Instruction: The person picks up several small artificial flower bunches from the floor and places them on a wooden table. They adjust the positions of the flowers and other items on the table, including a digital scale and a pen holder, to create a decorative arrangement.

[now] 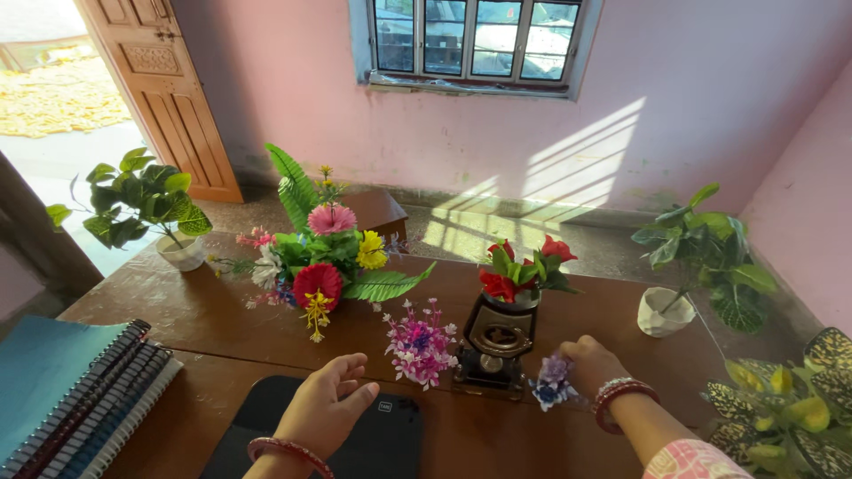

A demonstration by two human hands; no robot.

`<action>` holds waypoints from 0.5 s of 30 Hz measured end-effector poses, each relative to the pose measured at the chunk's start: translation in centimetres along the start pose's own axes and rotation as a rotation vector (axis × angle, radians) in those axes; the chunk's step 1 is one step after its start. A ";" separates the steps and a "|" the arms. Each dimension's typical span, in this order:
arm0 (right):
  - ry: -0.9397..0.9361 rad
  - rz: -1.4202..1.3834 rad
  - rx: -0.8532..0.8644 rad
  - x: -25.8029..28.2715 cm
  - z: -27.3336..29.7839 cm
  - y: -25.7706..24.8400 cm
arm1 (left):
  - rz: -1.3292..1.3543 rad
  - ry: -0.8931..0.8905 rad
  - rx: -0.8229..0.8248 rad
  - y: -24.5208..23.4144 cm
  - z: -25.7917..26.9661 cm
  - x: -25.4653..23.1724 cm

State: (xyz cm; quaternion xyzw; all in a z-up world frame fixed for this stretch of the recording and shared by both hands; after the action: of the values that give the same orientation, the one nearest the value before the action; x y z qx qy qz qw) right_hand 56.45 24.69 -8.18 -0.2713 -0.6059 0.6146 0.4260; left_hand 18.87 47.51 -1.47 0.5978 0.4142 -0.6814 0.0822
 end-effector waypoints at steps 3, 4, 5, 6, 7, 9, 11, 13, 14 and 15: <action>-0.012 0.034 0.001 -0.8 0.1 -0.5 | 0.002 0.035 0.028 0.8 -0.2 -0.8; -0.002 0.049 0.013 -1.2 0.3 -0.9 | -0.020 0.058 0.041 1.0 -0.2 -1.1; 0.000 0.024 0.011 -1.4 0.7 -1.5 | -0.042 0.082 0.054 1.2 -0.2 -1.3; 0.004 -0.001 0.008 -1.5 1.1 -2.2 | -0.068 0.089 0.069 1.3 -0.3 -1.5; 0.007 -0.026 0.004 -1.4 1.8 -3.1 | -0.094 0.097 0.085 1.4 -0.5 -1.7; -0.054 0.082 0.007 -0.2 3.1 -4.8 | -0.054 0.126 0.110 1.9 -0.9 -2.2; -0.119 0.131 0.030 1.4 5.1 -6.7 | 0.080 0.165 0.132 2.9 -1.2 -3.0; -0.197 0.121 0.072 3.4 7.6 -8.3 | -0.010 0.263 0.159 3.7 -1.2 -4.2; -0.241 0.096 0.065 4.8 8.9 -9.2 | -0.055 0.312 0.169 4.0 -1.1 -4.9; -0.285 0.072 0.058 6.1 10.3 -10.1 | -0.069 0.333 0.210 4.3 -0.9 -5.5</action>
State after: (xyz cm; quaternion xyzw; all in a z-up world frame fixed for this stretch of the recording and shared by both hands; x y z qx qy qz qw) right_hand 46.66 23.65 4.01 -0.1902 -0.6321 0.6791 0.3210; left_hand 23.68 43.22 1.38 0.6929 0.3690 -0.6151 -0.0737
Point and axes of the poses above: each hand's wrist, its own z-axis away from the middle knuckle, its own y-axis out of the palm, x = y × z, the point moved 7 cm from there along -z, towards the middle knuckle, and after that the axes turned 12 degrees about y, right-handed, at the moved point
